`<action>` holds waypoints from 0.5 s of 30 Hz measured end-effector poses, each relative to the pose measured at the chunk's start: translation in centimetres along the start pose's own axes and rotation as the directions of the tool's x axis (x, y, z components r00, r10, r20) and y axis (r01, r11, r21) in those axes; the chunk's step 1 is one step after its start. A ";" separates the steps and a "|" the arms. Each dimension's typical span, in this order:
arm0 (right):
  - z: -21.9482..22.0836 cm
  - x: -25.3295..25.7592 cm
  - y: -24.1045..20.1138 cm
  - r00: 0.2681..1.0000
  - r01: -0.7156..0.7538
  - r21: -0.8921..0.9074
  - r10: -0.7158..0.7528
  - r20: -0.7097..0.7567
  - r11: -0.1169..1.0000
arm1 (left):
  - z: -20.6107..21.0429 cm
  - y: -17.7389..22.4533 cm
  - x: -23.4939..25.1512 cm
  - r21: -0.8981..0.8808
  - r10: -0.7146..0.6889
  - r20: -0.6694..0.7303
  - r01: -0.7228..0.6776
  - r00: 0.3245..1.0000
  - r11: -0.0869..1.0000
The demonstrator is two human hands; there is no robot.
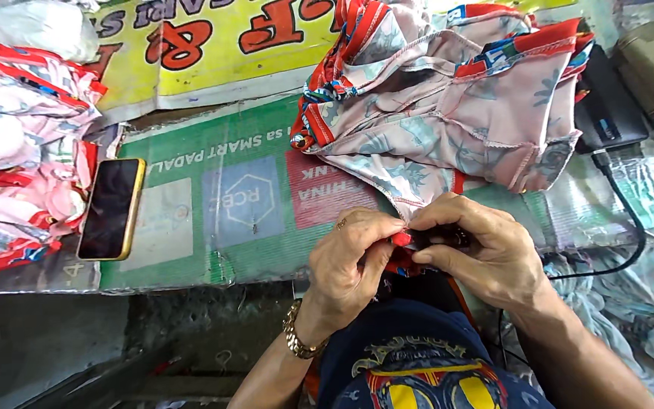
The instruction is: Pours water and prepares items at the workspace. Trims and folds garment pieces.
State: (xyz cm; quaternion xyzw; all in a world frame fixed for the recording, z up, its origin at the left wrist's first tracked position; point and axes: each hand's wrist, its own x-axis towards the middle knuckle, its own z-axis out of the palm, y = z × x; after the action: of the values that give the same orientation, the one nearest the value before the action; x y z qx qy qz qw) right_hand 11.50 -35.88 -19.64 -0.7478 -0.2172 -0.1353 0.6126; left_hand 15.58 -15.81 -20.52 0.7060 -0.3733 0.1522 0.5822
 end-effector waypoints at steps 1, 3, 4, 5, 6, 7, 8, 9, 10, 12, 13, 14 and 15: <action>-0.1 0.1 -0.1 1.000 0.001 -0.027 -0.001 0.007 1.000 | -0.1 -0.1 0.0 0.030 0.018 0.007 -0.018 1.000 0.999; -0.3 0.2 -0.3 1.000 0.001 -0.057 0.000 0.013 0.998 | -0.4 0.0 0.1 0.076 0.047 0.041 -0.050 0.998 0.996; -0.3 0.2 -0.3 1.000 -0.003 -0.056 0.004 0.015 0.998 | -0.6 0.1 0.1 0.092 0.062 0.060 -0.067 0.996 0.994; -0.4 0.2 -0.3 1.000 -0.011 -0.042 0.011 0.017 0.999 | -0.7 0.1 0.2 0.101 0.075 0.076 -0.083 0.994 0.991; -0.4 0.2 -0.2 1.000 -0.021 -0.019 0.021 0.019 1.000 | -0.8 0.1 0.2 0.108 0.085 0.088 -0.094 0.992 0.990; -0.3 0.2 -0.2 0.999 -0.034 0.001 0.034 0.020 0.999 | -0.9 0.1 0.2 0.114 0.090 0.093 -0.100 0.992 0.988; -0.2 0.1 -0.2 0.999 -0.046 0.017 0.046 0.016 0.999 | -0.8 0.1 0.2 0.116 0.095 0.090 -0.106 0.991 0.988; -0.1 0.1 -0.1 0.998 -0.058 0.034 0.057 0.011 0.998 | -0.8 -0.1 0.1 0.118 0.104 0.080 -0.113 0.991 0.987; 0.0 0.1 -0.1 0.998 -0.069 0.060 0.069 0.004 0.996 | -0.6 -0.2 0.0 0.123 0.117 0.062 -0.124 0.991 0.985; 0.5 -0.1 0.0 0.995 -0.095 0.146 0.099 -0.014 0.985 | -0.4 -0.4 -0.5 0.125 0.137 0.024 -0.139 0.990 0.982; 0.7 -0.1 0.1 0.994 -0.105 0.184 0.111 -0.024 0.977 | -0.2 -0.4 -0.7 0.127 0.141 0.006 -0.141 0.990 0.982; 0.9 -0.2 0.2 0.992 -0.109 0.211 0.119 -0.035 0.971 | -0.1 -0.4 -0.8 0.128 0.146 -0.012 -0.143 0.989 0.981; 1.1 -0.3 0.2 0.991 -0.108 0.228 0.122 -0.047 0.968 | 0.0 -0.4 -0.9 0.128 0.149 -0.025 -0.144 0.989 0.981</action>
State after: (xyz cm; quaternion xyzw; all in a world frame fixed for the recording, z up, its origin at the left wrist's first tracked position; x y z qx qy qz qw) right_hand 11.33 -34.93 -20.20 -0.6806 -0.1687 -0.0970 0.7063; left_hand 15.27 -15.52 -21.38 0.7093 -0.4039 0.2300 0.5300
